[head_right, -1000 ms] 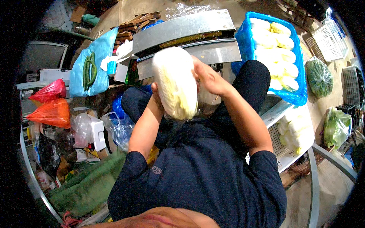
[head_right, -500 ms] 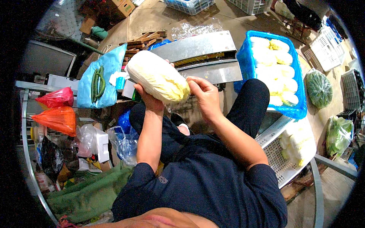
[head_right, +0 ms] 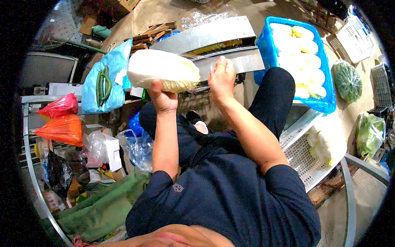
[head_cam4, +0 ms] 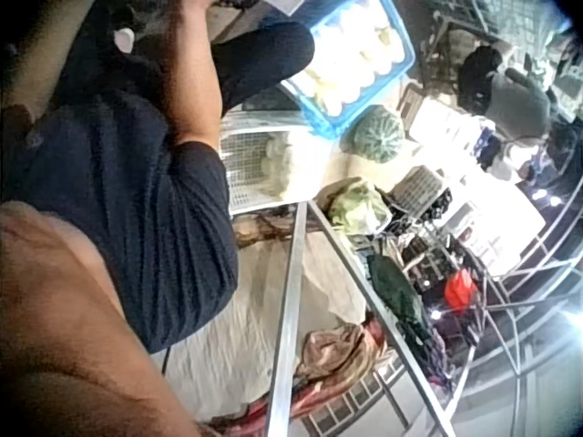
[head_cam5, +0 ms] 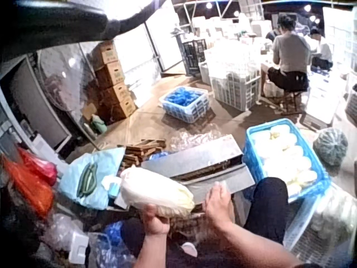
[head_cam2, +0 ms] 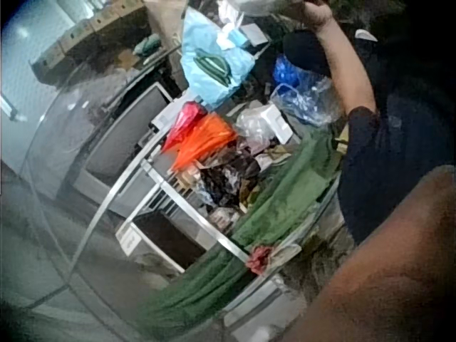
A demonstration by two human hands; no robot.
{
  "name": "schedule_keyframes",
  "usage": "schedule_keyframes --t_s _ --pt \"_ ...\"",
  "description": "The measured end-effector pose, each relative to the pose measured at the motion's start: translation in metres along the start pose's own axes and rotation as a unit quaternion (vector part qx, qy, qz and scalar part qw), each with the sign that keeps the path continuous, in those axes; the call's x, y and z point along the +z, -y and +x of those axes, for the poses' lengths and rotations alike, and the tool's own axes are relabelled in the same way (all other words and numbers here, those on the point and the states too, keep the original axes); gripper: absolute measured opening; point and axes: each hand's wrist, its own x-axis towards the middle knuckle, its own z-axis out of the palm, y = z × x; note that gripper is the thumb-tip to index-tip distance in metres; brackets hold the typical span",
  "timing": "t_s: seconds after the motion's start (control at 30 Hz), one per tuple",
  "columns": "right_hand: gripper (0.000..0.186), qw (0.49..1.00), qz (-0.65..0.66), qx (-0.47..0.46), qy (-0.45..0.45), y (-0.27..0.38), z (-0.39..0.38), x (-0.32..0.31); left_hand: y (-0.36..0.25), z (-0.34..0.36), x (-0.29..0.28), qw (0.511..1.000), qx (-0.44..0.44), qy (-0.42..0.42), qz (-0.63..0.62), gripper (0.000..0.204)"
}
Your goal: The person sits on the floor and wraps individual heads of napa cabbage in plastic film using a manual sealing machine. They place the cabbage on the machine, pull the film over it, and then place the wrapped vegetable into a blue crate.
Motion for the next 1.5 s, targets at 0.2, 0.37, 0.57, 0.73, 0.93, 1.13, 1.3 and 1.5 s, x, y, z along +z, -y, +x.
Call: schedule_keyframes --t_s 0.2,0.37,0.57,0.73,0.93,1.13,1.3,1.5 --pt "0.031 0.997 -0.051 0.048 0.020 -0.002 -0.003 -0.022 -0.004 -0.003 -0.004 0.998 -0.012 -0.044 -0.051 0.100" --pt "0.034 0.985 -0.168 -0.006 0.033 -0.029 0.008 -0.026 -0.011 -0.012 0.026 0.991 -0.048 -0.073 -0.099 0.092" --pt "0.010 0.984 -0.012 -0.133 0.117 -0.052 0.007 0.022 0.013 -0.022 0.041 0.980 -0.079 -0.106 -0.150 0.090" --pt "0.023 0.983 -0.001 -0.147 0.105 -0.052 0.010 0.035 0.012 -0.025 0.036 0.977 -0.092 -0.083 -0.175 0.089" --pt "0.020 0.962 -0.204 -0.166 0.070 -0.008 0.003 0.027 0.010 -0.012 0.026 0.924 -0.194 -0.013 -0.329 0.085" --pt "0.111 0.814 -0.202 -0.458 0.294 0.048 -0.018 0.033 0.014 -0.022 0.044 0.970 -0.154 0.025 -0.188 0.084" --pt "0.114 0.767 -0.269 -0.468 0.347 0.062 0.003 0.023 0.002 -0.031 0.054 0.913 -0.281 -0.009 -0.297 0.082" --pt "0.074 0.686 -0.458 -0.436 0.359 0.061 0.042 -0.023 0.024 -0.028 0.045 0.957 -0.246 0.003 -0.157 0.083"
